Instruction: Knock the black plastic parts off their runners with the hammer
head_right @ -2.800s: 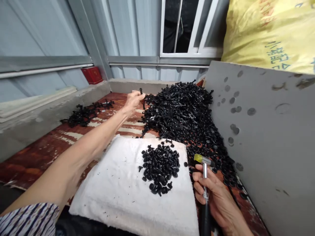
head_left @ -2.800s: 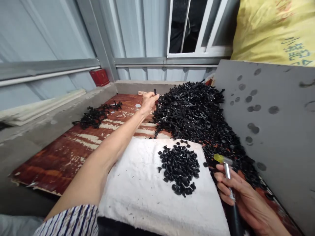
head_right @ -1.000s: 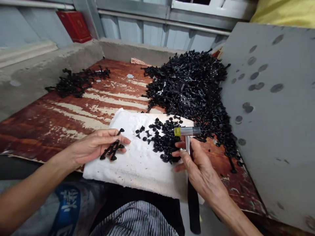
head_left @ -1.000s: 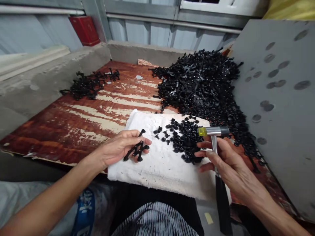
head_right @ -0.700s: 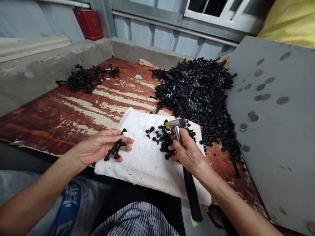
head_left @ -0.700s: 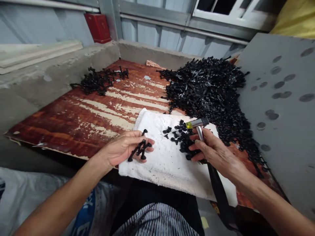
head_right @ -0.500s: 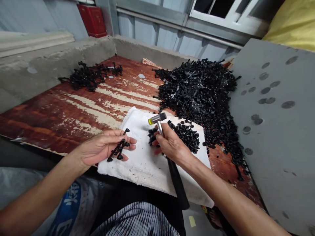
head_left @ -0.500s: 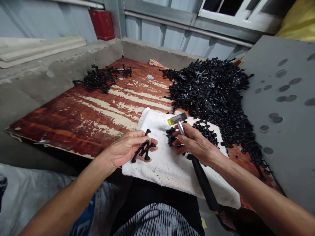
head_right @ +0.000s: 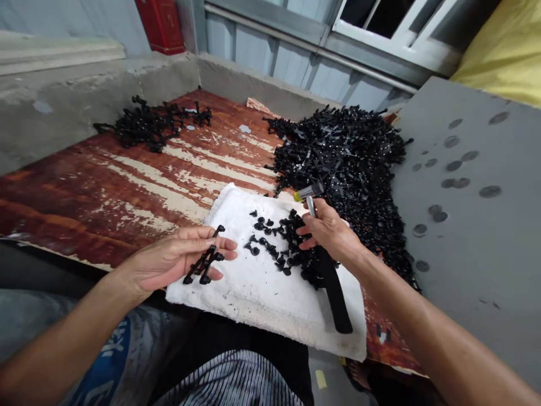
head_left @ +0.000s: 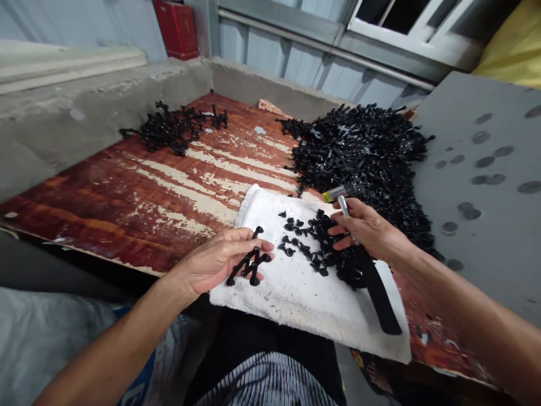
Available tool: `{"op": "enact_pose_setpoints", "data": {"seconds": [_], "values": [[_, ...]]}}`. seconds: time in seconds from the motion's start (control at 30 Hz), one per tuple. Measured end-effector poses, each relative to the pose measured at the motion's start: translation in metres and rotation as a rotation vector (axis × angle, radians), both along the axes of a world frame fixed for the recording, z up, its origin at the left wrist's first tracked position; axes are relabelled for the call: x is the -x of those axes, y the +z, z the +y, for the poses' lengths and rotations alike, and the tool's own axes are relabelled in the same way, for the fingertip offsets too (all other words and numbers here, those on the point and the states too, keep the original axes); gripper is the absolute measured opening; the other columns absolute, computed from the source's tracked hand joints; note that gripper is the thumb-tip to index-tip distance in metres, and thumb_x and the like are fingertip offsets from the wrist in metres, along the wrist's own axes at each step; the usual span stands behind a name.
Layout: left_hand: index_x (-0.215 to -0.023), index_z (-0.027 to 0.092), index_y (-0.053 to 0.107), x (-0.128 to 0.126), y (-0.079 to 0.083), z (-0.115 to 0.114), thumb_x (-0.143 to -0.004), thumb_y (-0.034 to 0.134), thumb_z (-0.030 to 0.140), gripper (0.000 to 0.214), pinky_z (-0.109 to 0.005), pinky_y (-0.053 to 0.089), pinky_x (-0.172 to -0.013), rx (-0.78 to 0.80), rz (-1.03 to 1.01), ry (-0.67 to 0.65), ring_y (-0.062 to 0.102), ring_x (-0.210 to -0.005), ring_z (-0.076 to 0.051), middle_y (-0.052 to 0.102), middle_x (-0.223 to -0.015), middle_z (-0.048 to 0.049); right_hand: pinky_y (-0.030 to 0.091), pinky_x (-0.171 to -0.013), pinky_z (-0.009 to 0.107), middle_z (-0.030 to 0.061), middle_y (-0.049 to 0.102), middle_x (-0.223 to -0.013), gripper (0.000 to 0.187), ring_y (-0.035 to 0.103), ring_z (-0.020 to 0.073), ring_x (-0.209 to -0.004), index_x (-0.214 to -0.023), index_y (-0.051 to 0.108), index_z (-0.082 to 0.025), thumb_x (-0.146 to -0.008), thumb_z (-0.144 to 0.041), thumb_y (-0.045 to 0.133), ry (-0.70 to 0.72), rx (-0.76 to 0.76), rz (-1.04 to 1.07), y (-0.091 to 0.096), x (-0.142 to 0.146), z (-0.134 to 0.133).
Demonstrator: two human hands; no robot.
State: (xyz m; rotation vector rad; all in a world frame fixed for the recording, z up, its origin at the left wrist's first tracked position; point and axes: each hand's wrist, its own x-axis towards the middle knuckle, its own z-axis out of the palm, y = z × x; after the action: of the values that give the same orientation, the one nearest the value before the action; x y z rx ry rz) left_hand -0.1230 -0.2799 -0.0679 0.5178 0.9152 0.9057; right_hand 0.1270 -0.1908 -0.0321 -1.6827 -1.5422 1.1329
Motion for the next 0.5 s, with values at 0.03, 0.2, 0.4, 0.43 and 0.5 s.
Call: {"op": "enact_pose_setpoints", "data": {"seconds": [0.03, 0.2, 0.4, 0.43, 0.5], "values": [[-0.072, 0.010, 0.063, 0.000, 0.000, 0.000, -0.077, 0.067, 0.011, 0.007, -0.033, 0.060, -0.059, -0.003, -0.002, -0.001, 0.069, -0.082, -0.023, 0.072, -0.098, -0.0147, 0.055, -0.035, 0.025, 0.0010, 0.048, -0.085, 0.023, 0.060, 0.0134, -0.061, -0.090, 0.052, -0.021, -0.071, -0.011, 0.060, 0.011, 0.006, 0.008, -0.002, 0.004, 0.002], [-0.071, 0.010, 0.065, 0.000, 0.002, -0.001, -0.076, 0.068, 0.010, 0.006, -0.034, 0.060, -0.059, -0.006, -0.004, 0.014, 0.068, -0.086, -0.024, 0.072, -0.097, -0.0151, 0.055, -0.037, 0.023, 0.0012, 0.052, -0.084, 0.027, 0.062, 0.0151, -0.065, -0.091, 0.054, -0.022, -0.070, -0.006, 0.058, 0.125, 0.055, 0.107, -0.001, 0.046, 0.005], [-0.073, 0.010, 0.066, 0.002, -0.001, -0.001, -0.076, 0.070, 0.012, 0.006, -0.034, 0.060, -0.063, -0.004, -0.031, 0.005, 0.069, -0.085, -0.024, 0.072, -0.099, -0.0158, 0.058, -0.042, 0.027, 0.0030, 0.056, -0.091, 0.026, 0.064, 0.0174, -0.071, -0.091, 0.057, -0.022, -0.071, -0.006, 0.055, 0.203, 0.086, 0.185, 0.012, 0.056, 0.003], [-0.073, 0.009, 0.066, 0.002, -0.002, -0.001, -0.076, 0.070, 0.012, 0.006, -0.034, 0.060, -0.063, -0.006, -0.037, -0.001, 0.069, -0.084, -0.024, 0.072, -0.099, -0.0160, 0.058, -0.041, 0.027, 0.0025, 0.055, -0.090, 0.026, 0.063, 0.0167, -0.070, -0.091, 0.057, -0.023, -0.071, -0.006, 0.056, 0.185, 0.076, 0.177, 0.014, 0.050, 0.003], [-0.073, 0.009, 0.066, 0.002, -0.003, -0.001, -0.076, 0.071, 0.012, 0.006, -0.035, 0.060, -0.063, -0.009, -0.043, -0.007, 0.069, -0.085, -0.025, 0.072, -0.100, -0.0166, 0.057, -0.040, 0.026, 0.0018, 0.054, -0.086, 0.027, 0.062, 0.0152, -0.066, -0.092, 0.055, -0.022, -0.071, -0.005, 0.056, 0.141, 0.076, 0.155, 0.014, 0.035, 0.004]]}}
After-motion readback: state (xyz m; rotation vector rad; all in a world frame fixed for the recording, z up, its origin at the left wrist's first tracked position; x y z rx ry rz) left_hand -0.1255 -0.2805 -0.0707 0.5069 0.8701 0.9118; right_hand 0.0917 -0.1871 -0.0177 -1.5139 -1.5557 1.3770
